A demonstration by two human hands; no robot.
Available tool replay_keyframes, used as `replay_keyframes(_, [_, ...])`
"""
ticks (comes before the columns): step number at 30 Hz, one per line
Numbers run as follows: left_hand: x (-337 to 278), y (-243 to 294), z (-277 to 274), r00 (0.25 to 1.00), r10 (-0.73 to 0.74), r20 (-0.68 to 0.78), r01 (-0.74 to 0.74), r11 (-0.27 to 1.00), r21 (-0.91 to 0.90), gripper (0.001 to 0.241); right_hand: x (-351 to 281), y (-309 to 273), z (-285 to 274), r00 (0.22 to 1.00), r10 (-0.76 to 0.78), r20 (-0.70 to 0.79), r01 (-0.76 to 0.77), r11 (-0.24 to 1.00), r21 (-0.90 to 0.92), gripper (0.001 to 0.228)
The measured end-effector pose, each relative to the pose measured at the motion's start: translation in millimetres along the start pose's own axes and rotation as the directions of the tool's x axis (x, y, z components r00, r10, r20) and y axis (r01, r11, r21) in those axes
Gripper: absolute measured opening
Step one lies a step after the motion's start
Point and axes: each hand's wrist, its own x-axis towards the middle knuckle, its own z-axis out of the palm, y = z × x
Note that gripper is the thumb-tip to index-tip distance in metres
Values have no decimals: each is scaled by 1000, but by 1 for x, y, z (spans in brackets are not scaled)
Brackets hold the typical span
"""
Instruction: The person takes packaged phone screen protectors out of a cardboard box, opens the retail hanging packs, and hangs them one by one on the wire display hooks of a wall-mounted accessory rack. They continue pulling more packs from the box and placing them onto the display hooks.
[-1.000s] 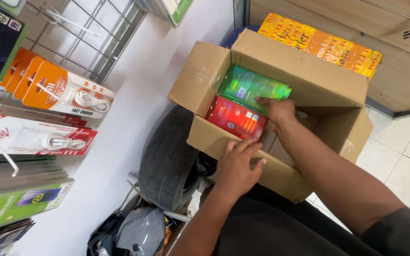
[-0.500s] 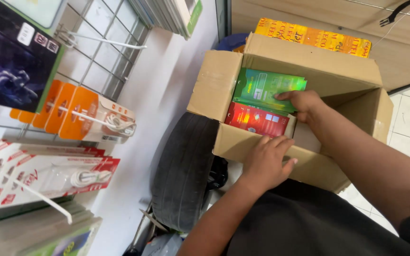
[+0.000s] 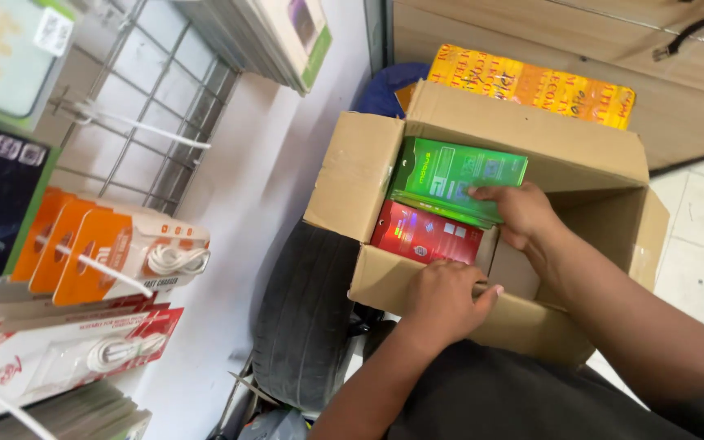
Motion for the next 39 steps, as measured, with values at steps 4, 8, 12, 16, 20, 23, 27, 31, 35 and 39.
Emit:
replay_keyframes(4, [4, -9, -5, 999, 16, 40, -16, 1000, 5, 30, -30, -15, -10, 999, -36, -17, 36, 999, 11, 32])
replay_keyframes(8, [-8, -9, -25, 996, -43, 78, 57, 980, -190, 36, -70, -18, -14, 997, -81, -18, 82, 996, 46, 32])
replay_keyframes(12, [-1, -31, 3, 979, -155, 129, 188, 471, -862, 74, -123, -22, -16, 963, -252, -94, 266, 944, 194, 46])
replay_keyframes(16, [8, -10, -13, 997, -71, 42, 66, 373, -926, 85, -164, 8, -2, 958, -277, -67, 285, 915, 285, 48])
replay_keyframes(20, [-3, 6, -51, 965, -159, -207, -196, 80, -977, 57, -167, 49, -20, 971, -187, 150, 144, 955, 260, 53])
replay_keyframes(23, [-23, 0, -78, 945, -178, -273, -224, 254, -941, 41, -161, 18, -25, 875, -243, 419, 158, 961, 226, 56])
replay_keyframes(27, [-55, -1, -93, 926, -190, -326, -222, 425, -878, 43, -165, -24, 5, 653, -436, 619, 481, 870, 106, 72])
replay_keyframes(31, [-68, -5, -87, 823, -259, -506, -328, 510, -795, 58, -165, 6, 64, 517, -407, 753, 854, 310, -418, 86])
replay_keyframes(35, [-90, -16, -99, 786, -402, -469, -248, 490, -836, 48, -167, 25, 99, 526, -417, 741, 815, 496, -300, 83])
replay_keyframes(39, [-108, -16, -123, 792, -364, -491, -330, 422, -845, 46, -180, 32, 114, 508, -525, 683, 847, 449, -284, 81])
